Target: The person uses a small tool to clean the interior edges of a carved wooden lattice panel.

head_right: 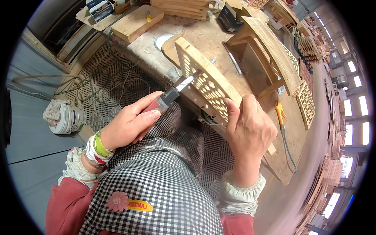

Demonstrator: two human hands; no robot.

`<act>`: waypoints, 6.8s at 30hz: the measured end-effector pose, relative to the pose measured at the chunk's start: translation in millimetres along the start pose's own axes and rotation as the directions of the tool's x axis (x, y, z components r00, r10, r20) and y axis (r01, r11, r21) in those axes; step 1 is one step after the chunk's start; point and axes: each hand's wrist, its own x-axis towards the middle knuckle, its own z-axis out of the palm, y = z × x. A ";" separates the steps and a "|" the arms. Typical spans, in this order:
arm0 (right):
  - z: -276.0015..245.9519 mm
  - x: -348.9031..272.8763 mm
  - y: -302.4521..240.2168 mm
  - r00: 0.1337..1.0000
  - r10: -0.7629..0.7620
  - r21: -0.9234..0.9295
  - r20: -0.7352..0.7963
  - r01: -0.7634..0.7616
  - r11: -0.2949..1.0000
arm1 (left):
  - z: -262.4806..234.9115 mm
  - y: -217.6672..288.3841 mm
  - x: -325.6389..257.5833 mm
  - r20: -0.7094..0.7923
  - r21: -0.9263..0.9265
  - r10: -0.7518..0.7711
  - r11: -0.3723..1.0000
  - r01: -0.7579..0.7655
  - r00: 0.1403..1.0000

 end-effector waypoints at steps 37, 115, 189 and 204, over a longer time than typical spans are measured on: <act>37.8 -0.4 71.7 0.865 0.467 0.821 -0.186 -0.124 0.557 | -34.9 -92.4 -38.2 0.099 -0.381 -0.112 0.914 0.142 0.989; 4.3 -26.4 80.8 0.943 0.312 0.012 -0.117 -0.313 0.950 | 39.8 -96.7 40.3 0.250 0.104 -0.053 0.994 0.028 0.967; 8.0 24.0 90.3 0.951 0.231 0.483 -0.203 -0.108 0.869 | 20.8 -77.0 32.7 0.096 0.097 0.014 0.995 -0.024 0.995; 42.4 73.7 48.8 0.997 -0.083 0.014 0.000 0.083 0.996 | 31.3 -77.6 81.0 0.036 0.124 0.030 0.992 -0.034 0.999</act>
